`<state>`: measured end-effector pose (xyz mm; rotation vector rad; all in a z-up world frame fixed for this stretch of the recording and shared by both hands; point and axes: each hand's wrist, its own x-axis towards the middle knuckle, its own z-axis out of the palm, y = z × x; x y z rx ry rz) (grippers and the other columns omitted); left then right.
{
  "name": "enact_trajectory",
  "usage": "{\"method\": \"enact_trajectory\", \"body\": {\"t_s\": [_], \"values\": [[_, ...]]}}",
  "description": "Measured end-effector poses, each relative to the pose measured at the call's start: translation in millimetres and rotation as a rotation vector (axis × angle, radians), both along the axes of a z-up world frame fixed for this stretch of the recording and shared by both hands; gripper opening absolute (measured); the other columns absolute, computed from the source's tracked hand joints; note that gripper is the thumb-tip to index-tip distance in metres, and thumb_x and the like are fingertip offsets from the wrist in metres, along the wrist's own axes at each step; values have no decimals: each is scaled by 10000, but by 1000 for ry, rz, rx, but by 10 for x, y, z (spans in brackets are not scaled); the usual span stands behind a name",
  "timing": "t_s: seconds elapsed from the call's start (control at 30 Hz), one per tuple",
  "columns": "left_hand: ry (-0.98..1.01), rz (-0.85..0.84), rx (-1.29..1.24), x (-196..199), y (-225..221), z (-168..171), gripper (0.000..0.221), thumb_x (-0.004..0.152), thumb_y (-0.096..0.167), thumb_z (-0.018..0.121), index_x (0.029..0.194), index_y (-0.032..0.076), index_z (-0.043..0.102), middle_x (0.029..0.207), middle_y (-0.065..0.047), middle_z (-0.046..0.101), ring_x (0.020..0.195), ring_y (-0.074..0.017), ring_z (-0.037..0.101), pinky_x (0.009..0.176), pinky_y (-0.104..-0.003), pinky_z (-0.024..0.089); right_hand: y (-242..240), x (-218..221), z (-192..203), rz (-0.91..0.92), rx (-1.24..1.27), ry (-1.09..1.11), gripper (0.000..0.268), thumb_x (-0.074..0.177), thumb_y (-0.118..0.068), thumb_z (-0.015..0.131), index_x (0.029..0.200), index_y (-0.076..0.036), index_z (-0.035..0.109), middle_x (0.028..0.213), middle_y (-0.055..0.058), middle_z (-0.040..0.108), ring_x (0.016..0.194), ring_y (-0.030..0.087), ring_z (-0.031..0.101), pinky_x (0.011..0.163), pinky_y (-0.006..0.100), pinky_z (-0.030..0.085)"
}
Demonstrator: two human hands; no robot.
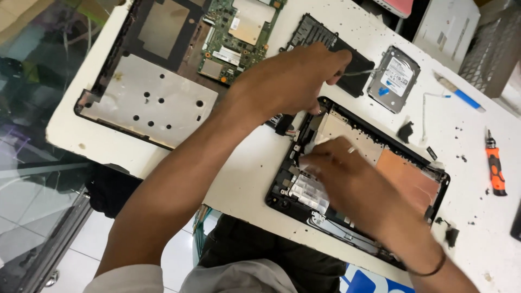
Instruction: Cleaning the internal chassis of a laptop and installing a USB board component.
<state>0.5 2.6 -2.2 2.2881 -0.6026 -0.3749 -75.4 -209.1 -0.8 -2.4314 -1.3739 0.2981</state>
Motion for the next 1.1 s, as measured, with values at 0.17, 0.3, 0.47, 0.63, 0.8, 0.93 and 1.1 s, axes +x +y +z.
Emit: {"method": "enact_trajectory", "body": {"t_s": [0.17, 0.3, 0.47, 0.63, 0.8, 0.93, 1.1], "values": [[-59, 50, -18, 59, -12, -25, 410, 835, -157, 609, 1199, 26, 567, 1156, -215, 690, 834, -292, 747, 543, -450, 513, -10, 299, 223, -68, 99, -129, 268, 929, 166, 655, 1180, 82, 697, 1136, 214, 677, 1000, 307, 658, 881, 323, 636], [-115, 82, -11, 43, 4, -59, 334, 838, -150, 600, 1110, 38, 554, 955, -171, 669, 679, -294, 646, 465, -463, 386, -121, 456, -127, 149, -144, -361, 703, 660, 182, 740, 1344, 72, 619, 1231, 185, 618, 1183, 346, 513, 902, 395, 587], [-163, 127, 25, 9, 39, -23, 324, 815, -156, 576, 1041, 62, 498, 915, -148, 580, 652, -314, 556, 448, -494, 322, -82, 477, 76, 163, -204, -289, 563, 777, 138, 728, 1318, -4, 664, 1312, 141, 648, 1229, 308, 587, 913, 342, 607], [-194, 104, -7, 11, 12, -53, 370, 763, -222, 586, 1019, 38, 526, 805, -152, 599, 605, -322, 617, 441, -493, 339, -94, 550, 53, 180, -45, -369, 329, 895, 71, 743, 1220, 87, 696, 1166, 149, 633, 1075, 289, 561, 774, 366, 610], [-206, 92, 23, 10, 13, -31, 326, 845, -152, 671, 1109, -7, 547, 717, -133, 615, 531, -245, 624, 386, -431, 352, -168, 659, 0, 164, -170, -380, 484, 840, 101, 722, 1300, -44, 684, 1242, 104, 610, 917, 234, 632, 622, 312, 651], [-138, 98, -12, -10, 35, 50, 272, 889, -165, 629, 1078, 21, 567, 628, -33, 521, 466, -137, 512, 375, -347, 316, 390, 443, 572, -719, -576, 566, 329, 1037, -369, 510, 1325, -296, 652, 1301, -107, 697, 799, 139, 805, 511, 252, 584], [-136, 125, -37, -49, 50, 97, 263, 895, -127, 647, 1019, 51, 498, 752, -107, 526, 725, -209, 757, 455, -414, 346, -148, 733, 41, 273, -45, -510, 401, 846, 120, 752, 1234, 30, 701, 1161, 131, 635, 1112, 272, 603, 808, 310, 644]]}}
